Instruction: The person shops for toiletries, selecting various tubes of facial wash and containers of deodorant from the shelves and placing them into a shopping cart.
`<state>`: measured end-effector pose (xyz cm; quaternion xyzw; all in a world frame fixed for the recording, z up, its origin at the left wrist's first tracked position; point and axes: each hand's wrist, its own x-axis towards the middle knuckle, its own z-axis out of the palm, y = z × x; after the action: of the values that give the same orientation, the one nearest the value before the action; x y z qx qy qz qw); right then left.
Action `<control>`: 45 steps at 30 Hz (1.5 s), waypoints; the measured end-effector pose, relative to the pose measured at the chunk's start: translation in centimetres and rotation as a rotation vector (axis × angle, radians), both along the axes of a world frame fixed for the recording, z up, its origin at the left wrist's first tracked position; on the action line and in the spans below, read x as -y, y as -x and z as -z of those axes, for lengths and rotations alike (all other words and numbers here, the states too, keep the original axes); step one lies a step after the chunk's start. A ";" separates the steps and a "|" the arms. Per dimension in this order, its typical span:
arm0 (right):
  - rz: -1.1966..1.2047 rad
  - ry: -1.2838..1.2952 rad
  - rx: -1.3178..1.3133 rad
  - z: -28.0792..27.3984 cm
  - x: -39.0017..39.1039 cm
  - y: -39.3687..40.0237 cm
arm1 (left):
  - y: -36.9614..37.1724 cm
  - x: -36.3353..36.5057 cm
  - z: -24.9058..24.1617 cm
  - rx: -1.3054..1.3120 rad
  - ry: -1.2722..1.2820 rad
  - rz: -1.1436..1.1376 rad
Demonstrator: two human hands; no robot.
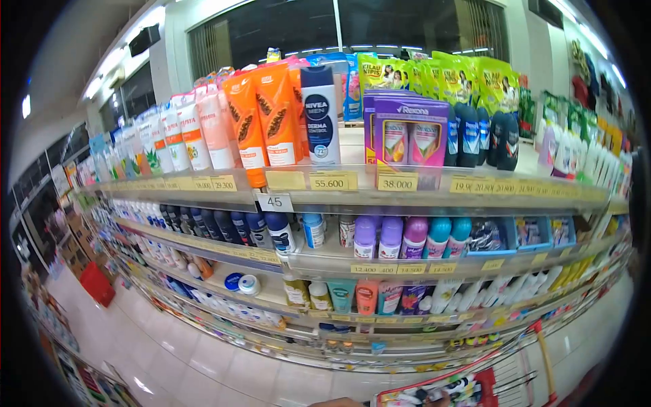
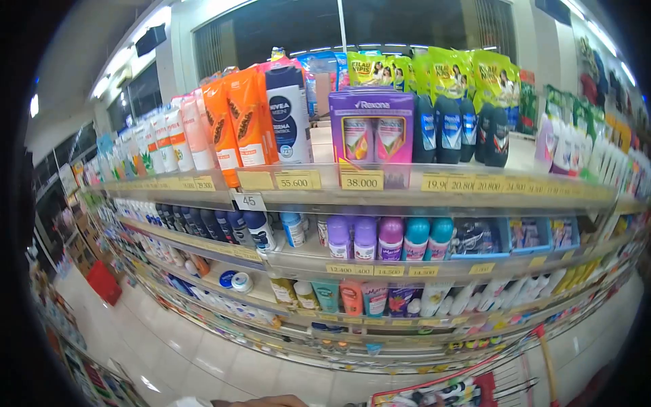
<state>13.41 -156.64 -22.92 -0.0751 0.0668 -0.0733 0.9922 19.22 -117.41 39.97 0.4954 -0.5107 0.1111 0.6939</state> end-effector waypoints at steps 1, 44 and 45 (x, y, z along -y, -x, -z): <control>0.092 0.179 -0.264 -5.3 -1.6 0.6 | -0.9 0.5 0.0 0.046 -0.069 0.075; 0.568 2.031 0.622 -82.8 -25.0 -27.8 | -3.2 -8.9 0.7 0.120 0.137 0.133; 0.605 2.072 0.596 -82.6 -25.0 -28.0 | -3.2 -8.8 0.8 0.118 0.145 0.137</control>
<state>41.36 -131.67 59.67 -0.8252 -0.2513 -0.3469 0.3681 22.37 -108.56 39.18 0.4006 -0.5740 0.1292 0.7024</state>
